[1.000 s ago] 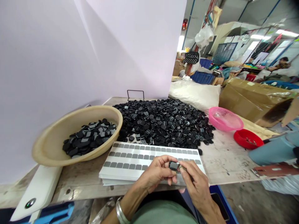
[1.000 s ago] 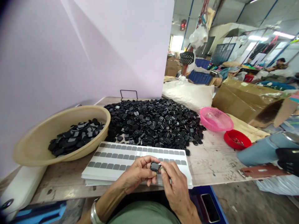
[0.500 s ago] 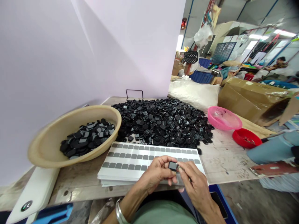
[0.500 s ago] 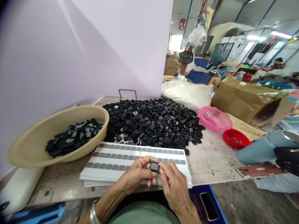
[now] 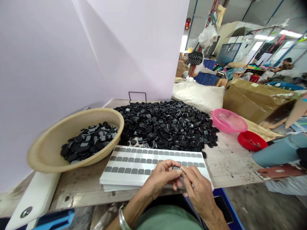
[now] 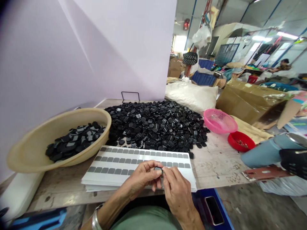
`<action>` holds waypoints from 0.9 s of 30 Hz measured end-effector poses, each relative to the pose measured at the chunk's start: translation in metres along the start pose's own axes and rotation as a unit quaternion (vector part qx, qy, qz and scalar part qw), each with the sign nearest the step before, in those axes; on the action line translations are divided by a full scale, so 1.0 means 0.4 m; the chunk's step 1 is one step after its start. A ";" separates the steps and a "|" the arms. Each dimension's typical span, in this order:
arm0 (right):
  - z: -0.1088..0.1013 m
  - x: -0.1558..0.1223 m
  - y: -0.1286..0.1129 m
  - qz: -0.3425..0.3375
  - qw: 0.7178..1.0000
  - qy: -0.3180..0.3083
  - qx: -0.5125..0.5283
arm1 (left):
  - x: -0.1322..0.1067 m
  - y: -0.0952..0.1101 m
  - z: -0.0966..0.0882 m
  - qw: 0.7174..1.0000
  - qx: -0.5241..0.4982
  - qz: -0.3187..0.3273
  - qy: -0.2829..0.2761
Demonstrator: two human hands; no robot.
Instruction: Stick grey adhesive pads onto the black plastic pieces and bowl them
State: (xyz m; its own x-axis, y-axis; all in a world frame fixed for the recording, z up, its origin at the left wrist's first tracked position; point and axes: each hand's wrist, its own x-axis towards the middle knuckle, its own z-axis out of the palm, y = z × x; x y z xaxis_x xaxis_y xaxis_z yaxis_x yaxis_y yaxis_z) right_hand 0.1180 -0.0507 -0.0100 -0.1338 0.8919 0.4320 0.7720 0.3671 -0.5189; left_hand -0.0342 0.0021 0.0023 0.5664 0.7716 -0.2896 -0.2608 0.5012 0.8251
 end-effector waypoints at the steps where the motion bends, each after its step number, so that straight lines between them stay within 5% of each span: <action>1: 0.005 -0.001 -0.003 0.005 1.000 -0.002 0.000 | 0.002 -0.004 0.002 1.000 0.004 0.001 0.004; 5: 0.017 -0.006 0.004 0.002 1.000 -0.015 -0.023 | 0.001 -0.003 0.004 0.993 0.116 0.016 0.032; 8: -0.010 -0.012 0.051 0.022 0.996 -0.018 -0.082 | -0.021 0.056 -0.026 0.930 0.326 0.127 0.115; 10: -0.047 -0.019 0.096 0.077 0.990 -0.022 -0.115 | -0.049 0.132 -0.072 0.839 0.439 0.214 0.238; 14: -0.108 -0.037 0.154 0.161 0.975 -0.084 -0.128 | -0.116 0.310 -0.185 0.550 0.558 0.324 0.531; 16: -0.112 -0.042 0.150 0.163 0.970 -0.129 -0.129 | -0.137 0.364 -0.213 0.447 0.603 0.311 0.583; 17: -0.107 -0.043 0.142 0.159 0.967 -0.146 -0.133 | -0.140 0.373 -0.214 0.423 0.619 0.307 0.587; 18: -0.099 -0.041 0.132 0.152 0.966 -0.156 -0.142 | -0.138 0.370 -0.205 0.418 0.623 0.316 0.581; 20: -0.082 -0.035 0.112 0.135 0.963 -0.162 -0.166 | -0.119 0.326 -0.165 0.478 0.616 0.359 0.512; 22: -0.068 -0.025 0.099 0.113 0.963 -0.157 -0.188 | -0.090 0.249 -0.109 0.612 0.617 0.380 0.317; 24: -0.060 -0.017 0.094 0.092 0.964 -0.154 -0.198 | -0.062 0.161 -0.057 0.689 0.647 0.308 0.103; 27: -0.058 -0.013 0.095 0.068 0.966 -0.151 -0.199 | -0.035 0.050 -0.014 0.700 0.679 0.187 -0.114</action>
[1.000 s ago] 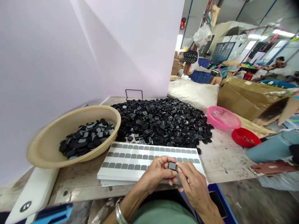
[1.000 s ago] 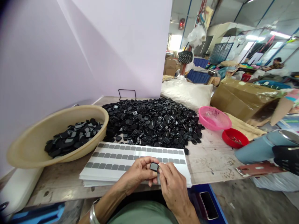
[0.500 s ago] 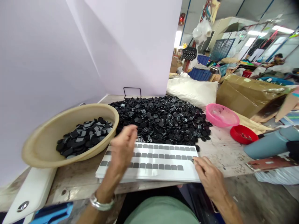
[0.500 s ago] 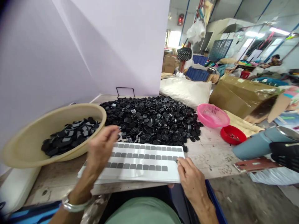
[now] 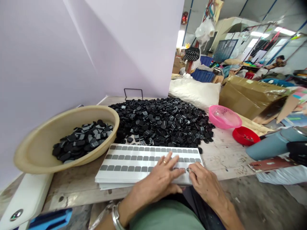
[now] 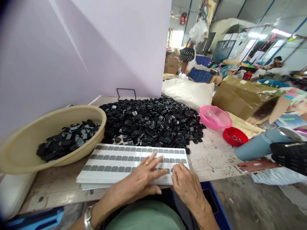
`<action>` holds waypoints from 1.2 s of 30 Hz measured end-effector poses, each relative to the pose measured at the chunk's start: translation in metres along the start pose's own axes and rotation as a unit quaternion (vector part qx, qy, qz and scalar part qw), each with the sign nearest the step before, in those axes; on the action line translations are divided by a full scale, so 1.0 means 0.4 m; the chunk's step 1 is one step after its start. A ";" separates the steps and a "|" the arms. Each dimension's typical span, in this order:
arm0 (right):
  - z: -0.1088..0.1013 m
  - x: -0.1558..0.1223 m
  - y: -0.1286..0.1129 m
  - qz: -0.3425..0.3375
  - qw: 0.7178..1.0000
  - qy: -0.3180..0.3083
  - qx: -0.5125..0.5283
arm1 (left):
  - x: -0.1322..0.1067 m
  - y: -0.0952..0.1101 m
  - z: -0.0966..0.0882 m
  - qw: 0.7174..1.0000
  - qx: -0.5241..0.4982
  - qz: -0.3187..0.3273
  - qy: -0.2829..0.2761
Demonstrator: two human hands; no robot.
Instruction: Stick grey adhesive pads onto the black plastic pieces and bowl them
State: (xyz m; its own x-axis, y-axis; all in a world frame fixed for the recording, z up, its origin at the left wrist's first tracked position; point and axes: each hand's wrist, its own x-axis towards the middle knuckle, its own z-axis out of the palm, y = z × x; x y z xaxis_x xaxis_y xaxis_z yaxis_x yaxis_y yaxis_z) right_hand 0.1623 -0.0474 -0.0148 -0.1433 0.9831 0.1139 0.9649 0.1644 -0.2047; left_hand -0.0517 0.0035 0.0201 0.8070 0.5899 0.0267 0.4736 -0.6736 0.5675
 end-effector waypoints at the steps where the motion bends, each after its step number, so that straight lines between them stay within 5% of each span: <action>1: 0.000 0.000 0.001 -0.004 1.000 0.002 0.002 | 0.003 0.001 0.026 0.999 -0.001 0.009 -0.035; 5: 0.005 -0.001 0.001 -0.011 1.000 0.003 0.015 | 0.001 -0.015 0.075 0.998 0.013 0.015 -0.051; 11: 0.012 0.008 -0.007 -0.009 0.999 0.007 0.030 | 0.005 -0.017 0.076 0.998 0.026 0.008 -0.058; 14: -0.004 0.016 -0.003 0.002 0.988 0.005 0.154 | 0.002 -0.013 0.073 0.998 0.017 0.014 -0.060; 18: -0.027 0.022 0.008 0.058 0.923 0.019 0.380 | -0.009 -0.022 0.043 0.998 -0.037 0.035 -0.027; 21: -0.023 0.021 0.015 0.120 0.897 0.045 0.424 | -0.002 -0.061 0.000 0.991 -0.030 -0.085 0.102; 24: -0.007 0.017 0.016 0.157 0.889 0.049 0.428 | 0.021 -0.130 -0.046 0.943 0.087 -0.262 0.186; 30: 0.008 0.038 0.003 0.132 0.911 0.077 0.384 | 0.058 -0.212 -0.081 0.929 0.114 -0.316 0.157; 36: 0.027 0.052 0.054 0.060 0.974 0.144 0.164 | 0.042 -0.142 -0.061 0.941 0.084 -0.255 0.205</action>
State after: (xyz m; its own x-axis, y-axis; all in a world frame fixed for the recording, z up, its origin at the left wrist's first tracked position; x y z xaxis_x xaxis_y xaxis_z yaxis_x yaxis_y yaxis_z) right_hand 0.1780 -0.0224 -0.0272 0.0789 0.9414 0.3279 0.8424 0.1129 -0.5269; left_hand -0.0735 0.0625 0.0085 0.2722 0.9547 0.1204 0.8398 -0.2968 0.4546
